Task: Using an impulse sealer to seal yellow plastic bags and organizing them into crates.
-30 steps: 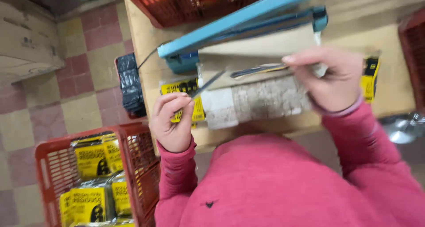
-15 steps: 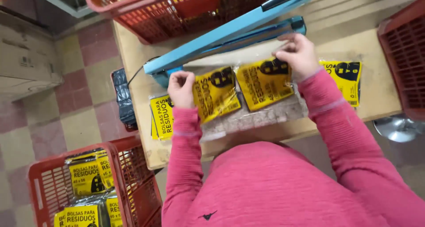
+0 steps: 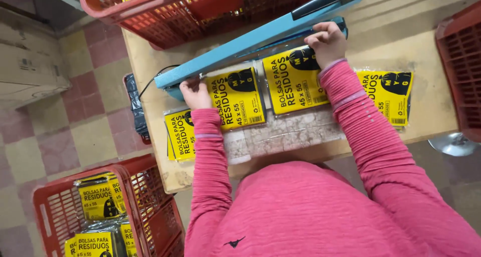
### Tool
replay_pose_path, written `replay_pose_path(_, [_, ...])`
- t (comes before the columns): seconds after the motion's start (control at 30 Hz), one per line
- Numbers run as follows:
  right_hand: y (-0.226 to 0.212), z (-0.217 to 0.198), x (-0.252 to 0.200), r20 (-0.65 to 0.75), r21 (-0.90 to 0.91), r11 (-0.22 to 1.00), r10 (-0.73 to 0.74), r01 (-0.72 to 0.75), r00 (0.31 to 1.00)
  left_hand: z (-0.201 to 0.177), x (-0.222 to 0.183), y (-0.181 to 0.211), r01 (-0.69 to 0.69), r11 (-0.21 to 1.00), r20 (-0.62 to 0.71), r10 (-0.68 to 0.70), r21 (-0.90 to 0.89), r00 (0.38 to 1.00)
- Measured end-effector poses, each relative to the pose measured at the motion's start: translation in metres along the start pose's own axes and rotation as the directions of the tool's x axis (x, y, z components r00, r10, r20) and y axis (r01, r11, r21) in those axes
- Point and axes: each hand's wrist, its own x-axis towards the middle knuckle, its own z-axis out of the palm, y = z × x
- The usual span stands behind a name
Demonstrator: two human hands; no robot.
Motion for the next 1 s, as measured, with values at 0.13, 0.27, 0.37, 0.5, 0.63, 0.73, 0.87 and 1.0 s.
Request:
replay_pose_path(0.13, [-0.051,0.005,-0.047,0.019,-0.277,0.908,-0.321,0.314,0.947,0.004,-0.076,0.119,-0.327,0.830,0.063,0.336,0.451,0.940])
replay_pose_path(0.27, [-0.084,0.009,-0.103,0.369,-0.729,0.485,-0.316,0.483,0.874,0.024,-0.133,0.167,-0.607,0.459,0.580,0.218,0.649,0.785])
replay_pose_path(0.37, [-0.089,0.021,-0.116,0.473,-0.728,0.419,-0.265,0.542,0.840,0.038,-0.142,0.170,-0.631,0.310,0.666,-0.008,0.711,0.746])
replay_pose_path(0.5, [-0.090,0.028,-0.107,0.555,-0.721,0.345,-0.234,0.601,0.799,0.045,-0.128,0.161,-0.646,0.248,0.676,-0.057,0.722,0.734])
replay_pose_path(0.63, [-0.093,0.032,-0.100,0.583,-0.708,0.335,-0.219,0.621,0.783,0.048,-0.118,0.157,-0.640,0.233,0.665,-0.043,0.732,0.745])
replay_pose_path(0.73, [-0.093,0.035,-0.099,0.597,-0.701,0.333,-0.208,0.631,0.774,0.047,-0.115,0.156,-0.616,0.231,0.645,-0.075,0.753,0.760])
replay_pose_path(0.87, [-0.091,0.036,-0.098,0.591,-0.690,0.348,-0.235,0.635,0.771,0.047,-0.110,0.153,-0.617,0.228,0.641,-0.042,0.753,0.766])
replay_pose_path(1.0, [-0.094,0.037,-0.097,0.592,-0.689,0.368,-0.213,0.625,0.777,0.047,-0.107,0.155,-0.620,0.223,0.644,-0.049,0.752,0.764])
